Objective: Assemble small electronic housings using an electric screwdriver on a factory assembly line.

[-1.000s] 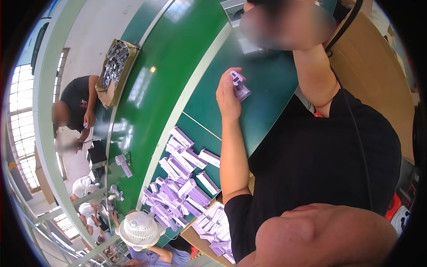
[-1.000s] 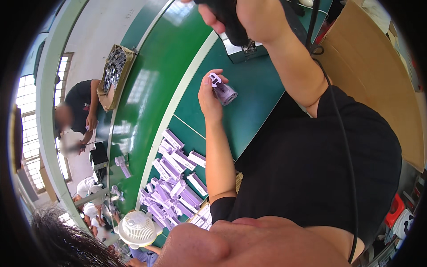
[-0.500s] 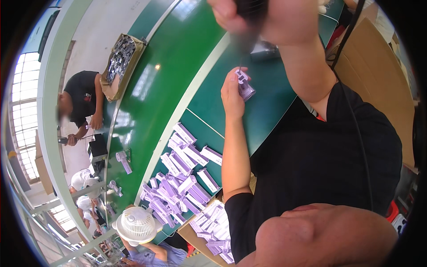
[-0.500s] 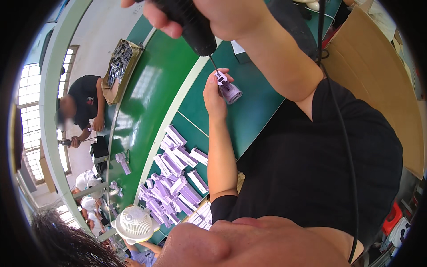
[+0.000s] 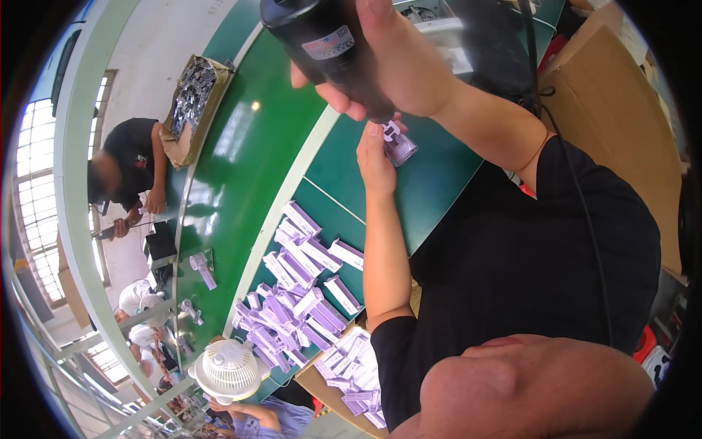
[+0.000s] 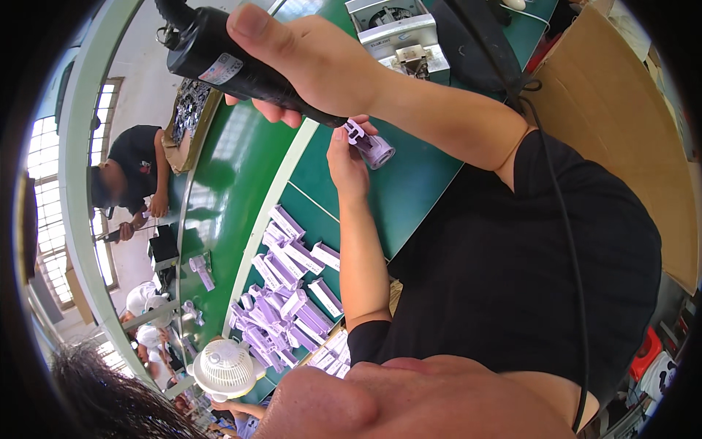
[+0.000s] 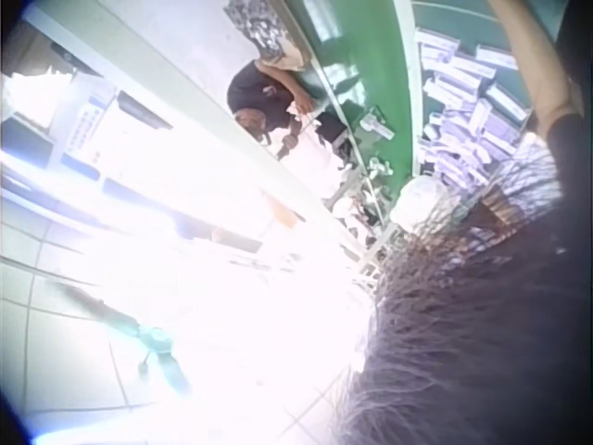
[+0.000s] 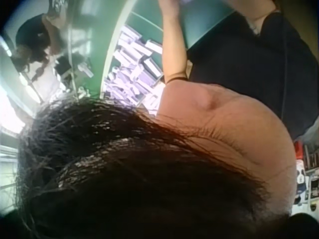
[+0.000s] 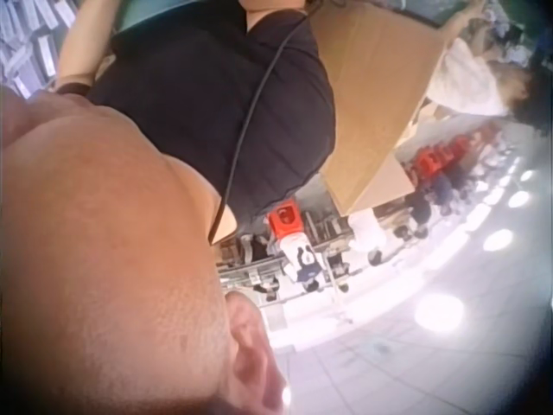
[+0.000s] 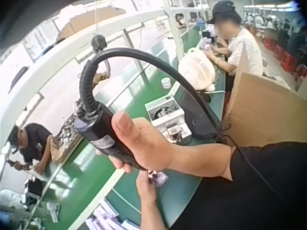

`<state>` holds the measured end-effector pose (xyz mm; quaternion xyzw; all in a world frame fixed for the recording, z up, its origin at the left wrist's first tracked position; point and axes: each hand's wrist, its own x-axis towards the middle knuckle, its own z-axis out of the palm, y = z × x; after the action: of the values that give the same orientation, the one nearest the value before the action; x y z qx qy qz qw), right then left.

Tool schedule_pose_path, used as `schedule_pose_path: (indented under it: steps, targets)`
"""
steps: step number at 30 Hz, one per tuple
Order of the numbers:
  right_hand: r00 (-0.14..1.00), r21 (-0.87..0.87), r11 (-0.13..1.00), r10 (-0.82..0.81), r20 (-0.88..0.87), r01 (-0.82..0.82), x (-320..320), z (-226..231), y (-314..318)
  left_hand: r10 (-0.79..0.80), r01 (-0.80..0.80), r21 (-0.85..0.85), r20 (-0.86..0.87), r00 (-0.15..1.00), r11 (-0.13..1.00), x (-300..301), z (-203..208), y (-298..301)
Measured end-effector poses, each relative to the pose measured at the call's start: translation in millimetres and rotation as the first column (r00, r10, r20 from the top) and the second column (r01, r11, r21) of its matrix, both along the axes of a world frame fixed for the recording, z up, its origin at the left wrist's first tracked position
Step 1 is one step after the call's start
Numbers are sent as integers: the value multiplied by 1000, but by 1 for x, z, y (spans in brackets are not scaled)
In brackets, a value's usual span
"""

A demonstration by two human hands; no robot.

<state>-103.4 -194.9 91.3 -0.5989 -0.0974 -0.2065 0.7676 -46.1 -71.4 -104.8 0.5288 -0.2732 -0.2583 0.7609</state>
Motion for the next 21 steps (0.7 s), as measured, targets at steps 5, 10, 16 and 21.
schedule_pose_path:
  steps: [5,10,16,21]
  targets:
    - [999,1,1000,5,-33,-5,3,-2,-3,6,-6,8,-3,1000,1000,1,2,1]
    - [999,41,999,-15,-35,16,3,-5,-2,-2,2,15,8,1000,1000,2,1,4]
    - [999,19,1000,11,-40,-10,4,-16,-1,-8,7,8,9,1000,1000,-2,-1,4]
    - [997,-21,1000,-3,-82,1,1,-12,0,-3,3,-15,6,1000,1000,1,-7,6]
